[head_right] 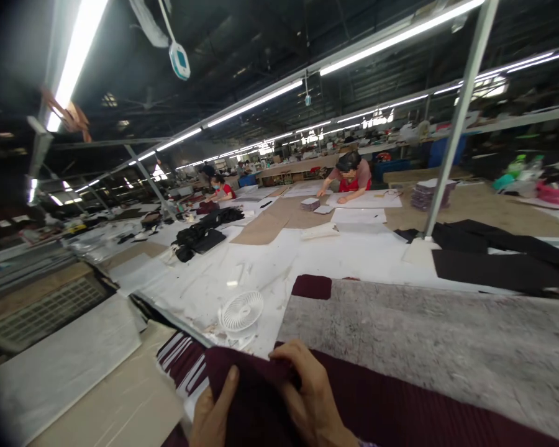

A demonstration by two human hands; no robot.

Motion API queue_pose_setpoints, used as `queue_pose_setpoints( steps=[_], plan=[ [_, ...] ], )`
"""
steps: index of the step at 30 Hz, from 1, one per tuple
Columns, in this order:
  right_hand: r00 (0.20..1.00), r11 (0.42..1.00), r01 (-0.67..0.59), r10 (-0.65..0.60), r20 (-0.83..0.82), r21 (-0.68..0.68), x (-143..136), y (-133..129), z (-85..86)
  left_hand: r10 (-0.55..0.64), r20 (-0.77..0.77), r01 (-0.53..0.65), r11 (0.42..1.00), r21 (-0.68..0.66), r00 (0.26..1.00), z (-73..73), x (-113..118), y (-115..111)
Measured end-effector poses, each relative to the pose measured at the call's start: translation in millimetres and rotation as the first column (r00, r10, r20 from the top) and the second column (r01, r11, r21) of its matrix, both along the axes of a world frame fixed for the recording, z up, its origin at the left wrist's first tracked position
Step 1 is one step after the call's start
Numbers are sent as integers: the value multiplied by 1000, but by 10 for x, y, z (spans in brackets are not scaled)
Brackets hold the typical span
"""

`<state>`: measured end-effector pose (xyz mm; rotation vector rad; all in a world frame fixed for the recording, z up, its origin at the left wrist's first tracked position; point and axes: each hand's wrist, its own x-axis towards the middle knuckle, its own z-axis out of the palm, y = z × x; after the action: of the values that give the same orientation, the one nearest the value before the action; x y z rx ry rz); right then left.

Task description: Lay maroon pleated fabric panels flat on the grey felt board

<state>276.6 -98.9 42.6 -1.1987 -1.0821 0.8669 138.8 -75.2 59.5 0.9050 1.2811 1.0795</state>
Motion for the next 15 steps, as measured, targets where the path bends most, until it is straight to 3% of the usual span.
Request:
queue_pose_setpoints(
  steps=[1,4,6,10,15],
  plan=[
    [1000,1000,-12,11,-11,-26,-4,12,11,11,59,-11,1000,6,998,16,3,13],
    [960,973,-144,92,-264,-183,-10,69,50,21,165,-31,998,59,986,42,-38,27],
    [937,962,-181,106,-332,-205,-7,108,90,19,260,-13,1000,-25,966,31,-104,13],
    [964,975,-150,108,-241,-163,-29,145,151,79,495,45,971,-234,865,-11,-233,-29],
    [995,991,-86,79,-66,-105,-123,144,65,166,517,58,920,-389,840,70,-238,-22]
  ],
)
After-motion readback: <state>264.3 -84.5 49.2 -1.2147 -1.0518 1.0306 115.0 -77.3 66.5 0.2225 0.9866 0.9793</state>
